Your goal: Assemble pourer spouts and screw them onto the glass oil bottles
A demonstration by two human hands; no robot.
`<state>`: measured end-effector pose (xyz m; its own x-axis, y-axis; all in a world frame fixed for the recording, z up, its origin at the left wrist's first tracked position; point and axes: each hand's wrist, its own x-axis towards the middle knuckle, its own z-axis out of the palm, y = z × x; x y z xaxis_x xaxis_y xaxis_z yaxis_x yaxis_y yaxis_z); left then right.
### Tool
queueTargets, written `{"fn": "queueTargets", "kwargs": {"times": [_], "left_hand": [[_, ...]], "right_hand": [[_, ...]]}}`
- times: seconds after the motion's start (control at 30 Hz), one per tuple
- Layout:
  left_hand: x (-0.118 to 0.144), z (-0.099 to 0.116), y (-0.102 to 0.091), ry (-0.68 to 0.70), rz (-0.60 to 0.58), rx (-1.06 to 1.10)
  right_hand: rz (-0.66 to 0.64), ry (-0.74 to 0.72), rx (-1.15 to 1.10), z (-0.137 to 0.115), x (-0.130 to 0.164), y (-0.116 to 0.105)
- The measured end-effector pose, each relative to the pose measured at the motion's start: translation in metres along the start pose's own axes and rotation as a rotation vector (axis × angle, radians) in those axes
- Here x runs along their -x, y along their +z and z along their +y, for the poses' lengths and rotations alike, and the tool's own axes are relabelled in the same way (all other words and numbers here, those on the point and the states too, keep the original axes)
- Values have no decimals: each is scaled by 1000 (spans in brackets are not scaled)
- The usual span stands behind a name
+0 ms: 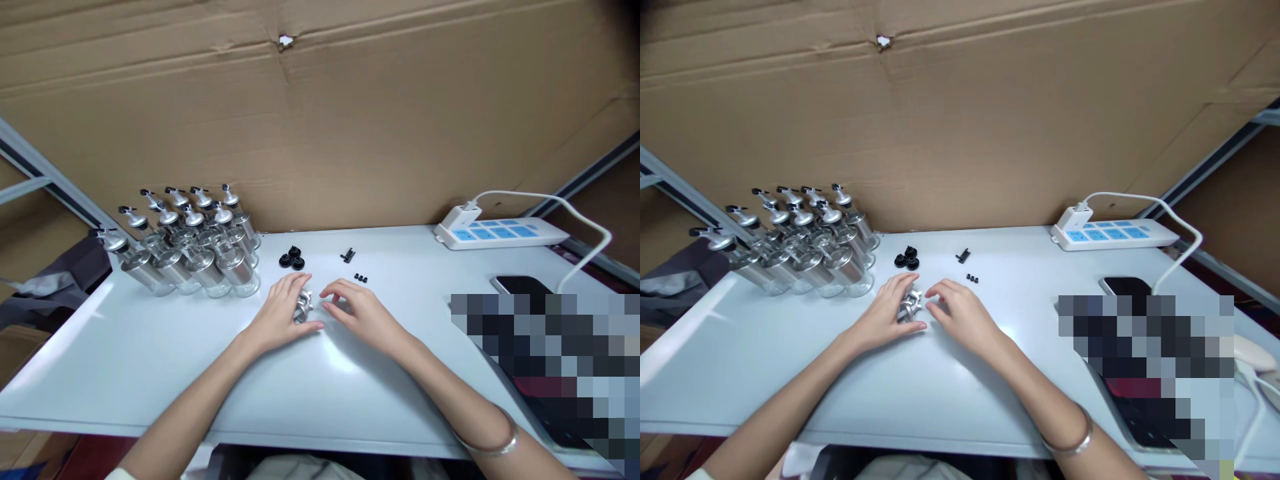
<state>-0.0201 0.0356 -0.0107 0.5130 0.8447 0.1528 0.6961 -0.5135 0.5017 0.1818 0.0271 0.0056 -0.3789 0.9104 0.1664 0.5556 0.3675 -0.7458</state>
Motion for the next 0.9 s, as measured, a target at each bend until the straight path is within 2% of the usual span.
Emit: {"fn": "queueTargets", "kwargs": {"times": [0.1,0.23,0.33,0.43,0.5,0.53,0.63,0.7,0.77,0.9], "left_hand": [[2,1,-5,70,139,5],[6,-1,-21,250,532,-66],[8,-11,-39,309,821,-144],[9,-29,-61,243,1176,-223],[12,-47,-78,101,1436,-237],[15,-57,-87,8,1510,-209],[28,-94,-114,-318,1613,-100],[38,-121,-132,-462,1637,-52],[45,-143,-149,-577,1620,102],[50,-170,-176,-639,1534,241]], "right_hand": [[39,1,-18,0,1,-2],[96,5,-24,-2,0,-6],[134,1,-21,-5,0,-9],[167,-10,-20,-6,0,-10],[180,-12,-18,-5,1,-10],[183,-12,-16,-4,1,-10],[187,-16,-15,-2,0,-9],[188,-19,-15,-1,0,-10],[189,-23,-13,-2,0,-10],[186,-48,-16,-2,0,-12]]}}
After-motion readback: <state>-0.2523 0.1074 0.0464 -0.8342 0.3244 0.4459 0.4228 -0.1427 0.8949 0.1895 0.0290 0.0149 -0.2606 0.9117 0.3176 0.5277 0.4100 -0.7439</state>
